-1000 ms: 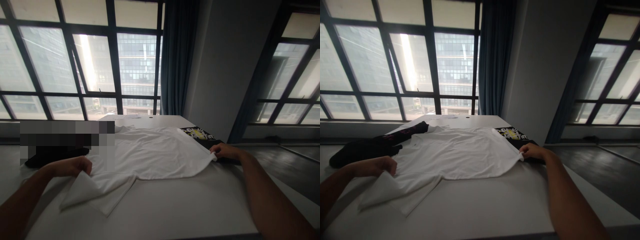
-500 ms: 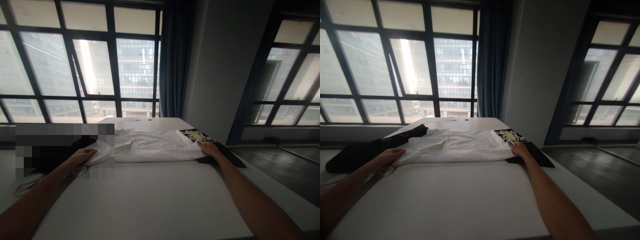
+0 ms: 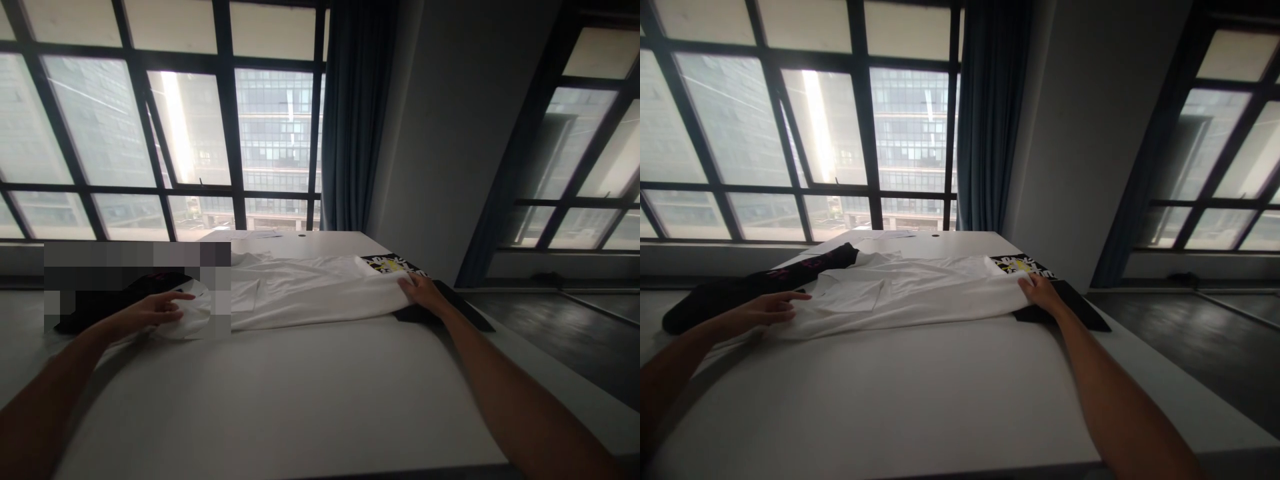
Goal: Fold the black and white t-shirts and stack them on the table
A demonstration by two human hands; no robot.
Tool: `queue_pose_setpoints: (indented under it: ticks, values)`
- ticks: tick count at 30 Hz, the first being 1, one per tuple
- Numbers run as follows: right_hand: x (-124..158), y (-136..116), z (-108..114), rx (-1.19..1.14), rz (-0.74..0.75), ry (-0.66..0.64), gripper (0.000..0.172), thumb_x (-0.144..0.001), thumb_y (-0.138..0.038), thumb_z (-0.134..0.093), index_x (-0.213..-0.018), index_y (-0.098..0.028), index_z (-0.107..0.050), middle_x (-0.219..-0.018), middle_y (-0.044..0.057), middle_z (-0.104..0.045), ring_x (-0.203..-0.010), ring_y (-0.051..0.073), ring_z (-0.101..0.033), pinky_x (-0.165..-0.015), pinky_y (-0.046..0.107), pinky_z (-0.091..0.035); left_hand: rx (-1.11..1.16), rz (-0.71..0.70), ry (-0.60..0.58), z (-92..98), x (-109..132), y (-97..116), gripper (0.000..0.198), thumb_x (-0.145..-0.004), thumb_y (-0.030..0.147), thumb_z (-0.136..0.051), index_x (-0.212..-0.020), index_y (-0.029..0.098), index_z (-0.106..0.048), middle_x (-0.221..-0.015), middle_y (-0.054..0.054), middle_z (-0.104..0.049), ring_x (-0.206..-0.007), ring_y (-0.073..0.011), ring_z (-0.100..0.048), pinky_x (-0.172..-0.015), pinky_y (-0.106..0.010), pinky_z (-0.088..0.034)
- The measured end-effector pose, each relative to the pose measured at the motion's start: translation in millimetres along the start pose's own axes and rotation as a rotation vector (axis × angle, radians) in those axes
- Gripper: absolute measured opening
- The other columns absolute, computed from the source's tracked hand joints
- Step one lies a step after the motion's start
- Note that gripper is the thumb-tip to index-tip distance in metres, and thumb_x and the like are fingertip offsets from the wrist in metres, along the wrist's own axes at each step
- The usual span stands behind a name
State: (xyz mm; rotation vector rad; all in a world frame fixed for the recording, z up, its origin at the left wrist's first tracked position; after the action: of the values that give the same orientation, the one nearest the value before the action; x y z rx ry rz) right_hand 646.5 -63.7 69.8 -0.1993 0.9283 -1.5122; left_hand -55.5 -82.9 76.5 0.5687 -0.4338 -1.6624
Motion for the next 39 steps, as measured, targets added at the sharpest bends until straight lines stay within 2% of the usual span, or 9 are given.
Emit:
queue_pose_setpoints:
  ticks: [2,6,15,19,24,29,32,35,39]
  values:
    - [3,-5,-10,-0.031,0.038,-0.099,0.039,-0.084,-0.042,-0.057,-0.108,-0.015,-0.069,-0.108,0.010,-0.074,-0.097,0.026,-0.067,-0.086,0.032,-0.052,-0.052,0.007,-0.100,-16.2,-2,-1,0.086,-0.060,0.069,-0.066,-0.131,0.022,-0.063,-0.091,-0.007,-0.071,-0.083,-0.0259,-0.066,-0.072,-0.031,-0.052]
    - [13,-12,-25,0.100,0.095,-0.320,0.038,-0.074,-0.034,-0.068,-0.107,-0.016,-0.069,-0.105,0.008,-0.074,-0.096,0.026,-0.067,-0.087,0.032,-0.052,-0.151,-0.044,-0.100,-33.3,-13,4,0.092,-0.055,0.065,-0.067,-0.135,0.021,-0.060,-0.101,-0.008,-0.070,-0.091,-0.0265,-0.067,-0.085,-0.033,-0.051]
    - [-2,-9,24,0.487,0.024,-0.121,0.032,-0.080,-0.029,-0.061,-0.108,-0.018,-0.072,-0.110,0.011,-0.073,-0.101,0.026,-0.066,-0.088,0.031,-0.049,-0.086,0.034,-0.329,-22.3,12,-1,0.077,-0.053,0.055,-0.075,-0.124,0.025,-0.068,-0.088,-0.004,-0.066,-0.083,-0.0255,-0.064,-0.075,-0.033,-0.054]
    - [13,28,19,0.479,-0.189,-0.458,0.030,-0.066,-0.035,-0.075,-0.091,-0.018,-0.075,-0.095,0.010,-0.075,-0.086,0.028,-0.070,-0.072,0.033,-0.054,-0.115,0.155,-0.570,-35.3,31,0,0.078,-0.054,0.055,-0.075,-0.126,0.026,-0.067,-0.073,0.000,-0.061,-0.070,-0.0228,-0.062,-0.067,-0.033,-0.054]
    - [13,31,12,0.396,-0.160,-0.408,0.056,-0.059,-0.041,-0.081,-0.108,-0.016,-0.072,-0.101,0.012,-0.074,-0.089,0.027,-0.070,-0.078,0.032,-0.055,-0.200,0.018,-0.294,-36.4,12,22,0.080,-0.053,0.060,-0.074,-0.124,0.024,-0.068,-0.102,-0.006,-0.069,-0.089,-0.0261,-0.064,-0.081,-0.033,-0.053]
    - [7,27,-5,0.261,-0.108,-0.379,0.052,-0.053,-0.022,-0.078,-0.104,-0.018,-0.073,-0.102,0.010,-0.074,-0.094,0.028,-0.069,-0.083,0.032,-0.053,-0.242,-0.192,-0.329,-58.4,11,47,0.060,-0.052,0.051,-0.081,-0.109,0.032,-0.076,-0.131,-0.006,-0.062,-0.119,-0.0336,-0.055,-0.101,-0.039,-0.043]
    - [7,24,-3,0.243,-0.060,-0.357,0.036,-0.051,-0.023,-0.077,-0.086,-0.019,-0.074,-0.088,0.006,-0.074,-0.086,0.026,-0.069,-0.077,0.031,-0.053,-0.217,-0.258,-0.328,-62.4,13,56,0.041,-0.061,0.058,-0.075,-0.088,0.026,-0.078,-0.115,-0.007,-0.069,-0.109,-0.0308,-0.060,-0.098,-0.038,-0.044]
    - [7,19,2,0.232,-0.033,-0.354,0.023,-0.053,-0.029,-0.076,-0.073,-0.019,-0.072,-0.074,0.002,-0.071,-0.077,0.023,-0.066,-0.070,0.028,-0.051,-0.085,-0.263,-0.283,-56.3,12,60,0.047,-0.071,0.065,-0.063,-0.074,0.019,-0.070,-0.084,-0.006,-0.070,-0.080,-0.0224,-0.062,-0.079,-0.031,-0.049]
    - [3,5,17,0.152,0.016,-0.213,0.023,-0.065,-0.034,-0.070,-0.081,-0.018,-0.076,-0.083,0.005,-0.074,-0.083,0.023,-0.067,-0.077,0.029,-0.051,0.108,-0.151,0.048,-17.5,1,50,0.052,-0.076,0.067,-0.050,-0.085,0.017,-0.061,-0.072,-0.002,-0.061,-0.069,-0.0174,-0.054,-0.063,-0.026,-0.046]
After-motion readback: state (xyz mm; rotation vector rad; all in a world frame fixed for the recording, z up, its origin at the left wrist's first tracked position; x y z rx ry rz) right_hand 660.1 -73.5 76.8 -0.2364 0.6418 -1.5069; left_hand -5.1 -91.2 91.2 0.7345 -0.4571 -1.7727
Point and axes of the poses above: each hand's wrist, its own x-axis away from the middle knuckle, its own z-axis out of the back of the hand, y = z × x, the point moved 8 cm from there along -x, towards the middle knuckle
